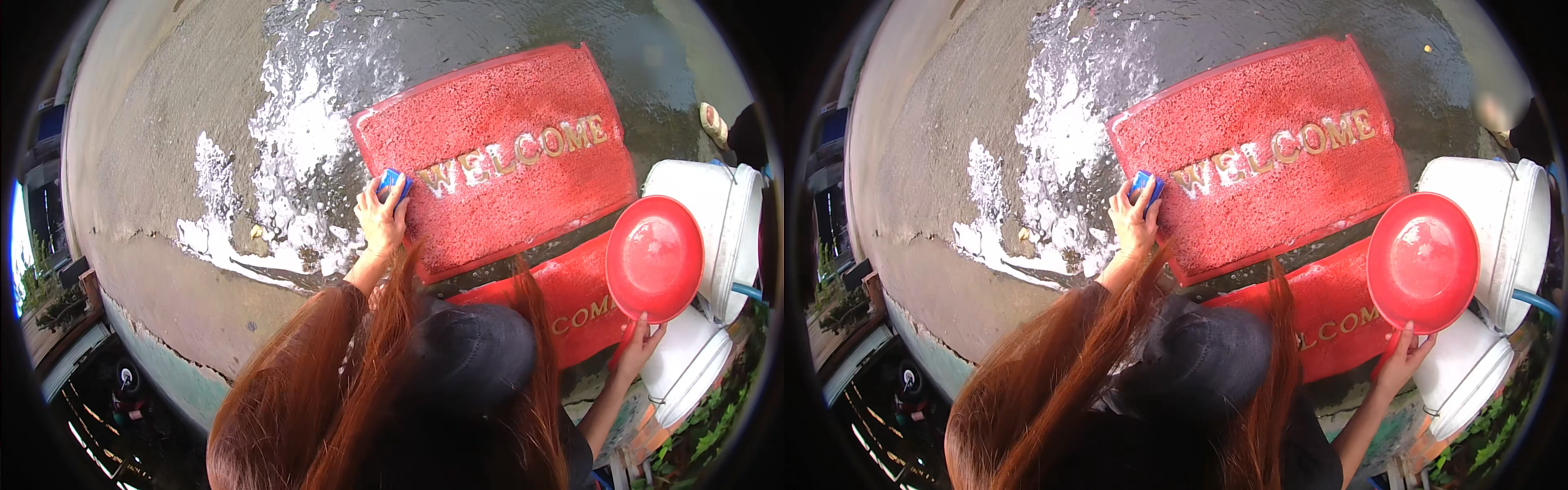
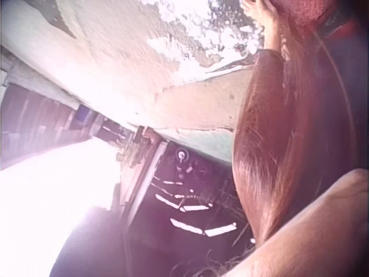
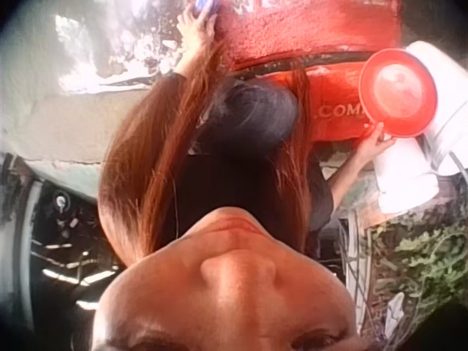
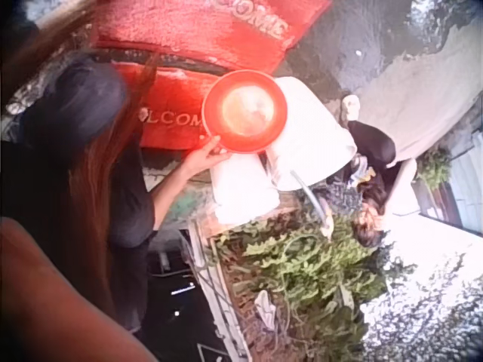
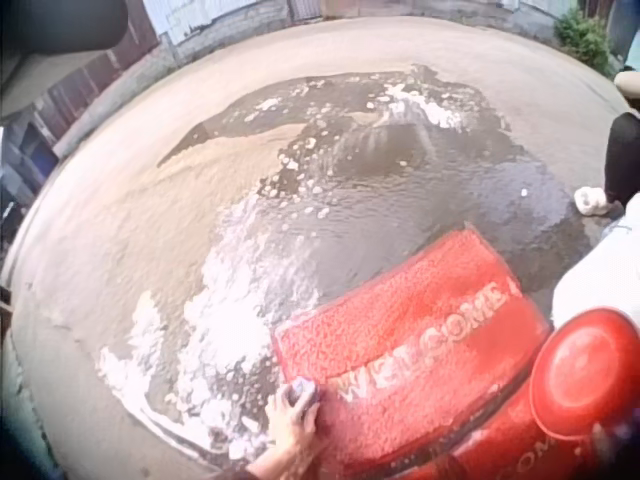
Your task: The person scrubs two red welcome mats with a blue sponge and soapy water, then rinses them with a hose. The person flips the mats to clean both sides and repeatedly pours water over them to remove soap.
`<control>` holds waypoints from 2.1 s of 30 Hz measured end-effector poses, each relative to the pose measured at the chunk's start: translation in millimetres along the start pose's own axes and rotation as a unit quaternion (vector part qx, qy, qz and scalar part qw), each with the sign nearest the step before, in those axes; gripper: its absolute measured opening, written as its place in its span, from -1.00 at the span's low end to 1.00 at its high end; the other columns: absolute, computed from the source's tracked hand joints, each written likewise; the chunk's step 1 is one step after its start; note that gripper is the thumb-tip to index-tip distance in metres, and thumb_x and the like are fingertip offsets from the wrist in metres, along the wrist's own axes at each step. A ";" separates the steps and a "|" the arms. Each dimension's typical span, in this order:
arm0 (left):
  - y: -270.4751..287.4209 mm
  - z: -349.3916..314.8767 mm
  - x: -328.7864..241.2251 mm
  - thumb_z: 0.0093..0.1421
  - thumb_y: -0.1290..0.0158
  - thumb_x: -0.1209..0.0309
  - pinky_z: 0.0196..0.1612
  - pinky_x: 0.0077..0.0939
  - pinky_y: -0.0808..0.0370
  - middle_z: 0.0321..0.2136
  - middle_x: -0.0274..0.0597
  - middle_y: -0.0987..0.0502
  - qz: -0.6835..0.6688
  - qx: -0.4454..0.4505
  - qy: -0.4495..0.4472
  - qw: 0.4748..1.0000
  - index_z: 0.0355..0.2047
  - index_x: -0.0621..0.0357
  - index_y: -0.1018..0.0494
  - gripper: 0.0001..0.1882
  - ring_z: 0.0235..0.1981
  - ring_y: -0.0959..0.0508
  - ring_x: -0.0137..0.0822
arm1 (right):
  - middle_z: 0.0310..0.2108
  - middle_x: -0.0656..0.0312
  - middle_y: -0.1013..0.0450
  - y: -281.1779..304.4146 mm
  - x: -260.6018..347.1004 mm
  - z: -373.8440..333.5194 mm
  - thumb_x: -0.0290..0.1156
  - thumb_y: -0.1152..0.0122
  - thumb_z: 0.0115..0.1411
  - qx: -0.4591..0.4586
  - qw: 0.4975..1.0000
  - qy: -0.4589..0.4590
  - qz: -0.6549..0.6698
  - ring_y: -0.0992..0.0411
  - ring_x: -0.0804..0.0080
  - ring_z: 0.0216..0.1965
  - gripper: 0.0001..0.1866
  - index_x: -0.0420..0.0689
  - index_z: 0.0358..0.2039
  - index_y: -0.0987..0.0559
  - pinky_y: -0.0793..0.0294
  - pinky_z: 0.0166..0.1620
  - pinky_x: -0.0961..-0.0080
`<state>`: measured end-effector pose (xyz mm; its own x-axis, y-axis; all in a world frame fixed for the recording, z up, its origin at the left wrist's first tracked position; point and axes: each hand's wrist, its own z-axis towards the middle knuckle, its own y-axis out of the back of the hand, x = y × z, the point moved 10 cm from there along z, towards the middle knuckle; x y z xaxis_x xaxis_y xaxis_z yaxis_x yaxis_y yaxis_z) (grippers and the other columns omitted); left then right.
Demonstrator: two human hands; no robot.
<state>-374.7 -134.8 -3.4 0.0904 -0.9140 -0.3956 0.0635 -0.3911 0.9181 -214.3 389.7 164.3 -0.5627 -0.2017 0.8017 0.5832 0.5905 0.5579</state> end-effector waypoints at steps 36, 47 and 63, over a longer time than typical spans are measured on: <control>-9.4 9.1 -62.7 0.05 -0.08 0.27 -0.07 -0.13 -0.25 0.00 -0.07 -0.29 0.071 -0.006 -0.165 0.984 0.05 -0.42 -0.36 -0.50 -0.07 -0.31 -0.02 | -0.30 0.19 -0.44 -11.3 43.7 -8.6 -0.50 -0.12 0.14 0.081 0.994 0.048 0.058 -0.40 0.63 -0.37 -0.36 -0.17 0.20 -0.09 -0.42 -0.36 0.65; -4.3 21.3 -62.2 0.02 -0.10 0.24 -0.07 -0.12 -0.29 -0.06 -0.05 -0.33 0.093 0.062 -0.212 0.971 0.08 -0.37 -0.34 -0.46 -0.10 -0.32 -0.02 | -0.11 0.22 -0.38 292.0 101.5 -75.4 -0.47 -0.03 0.19 -0.230 0.962 0.093 0.111 -0.38 0.58 -0.29 -0.43 -0.14 0.19 -0.11 -0.38 -0.32 0.65; 62.8 76.5 -66.1 0.07 -0.06 0.35 -0.03 -0.13 -0.32 -0.10 0.18 -0.37 0.087 0.145 -0.173 0.970 0.11 -0.05 -0.30 -0.46 -0.11 -0.38 0.13 | -0.18 -0.12 -0.44 317.6 -150.6 221.1 -0.34 0.14 0.16 0.077 0.743 -0.162 -0.644 -0.47 0.06 -0.20 -0.41 0.00 0.24 -0.09 -0.46 -0.16 0.27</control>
<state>-452.7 -107.2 82.1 -0.2683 -0.9308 -0.2482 -0.2089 -0.1953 0.9582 -73.8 780.3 173.4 -0.7221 -0.4934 -0.4849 -0.6223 0.1571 0.7669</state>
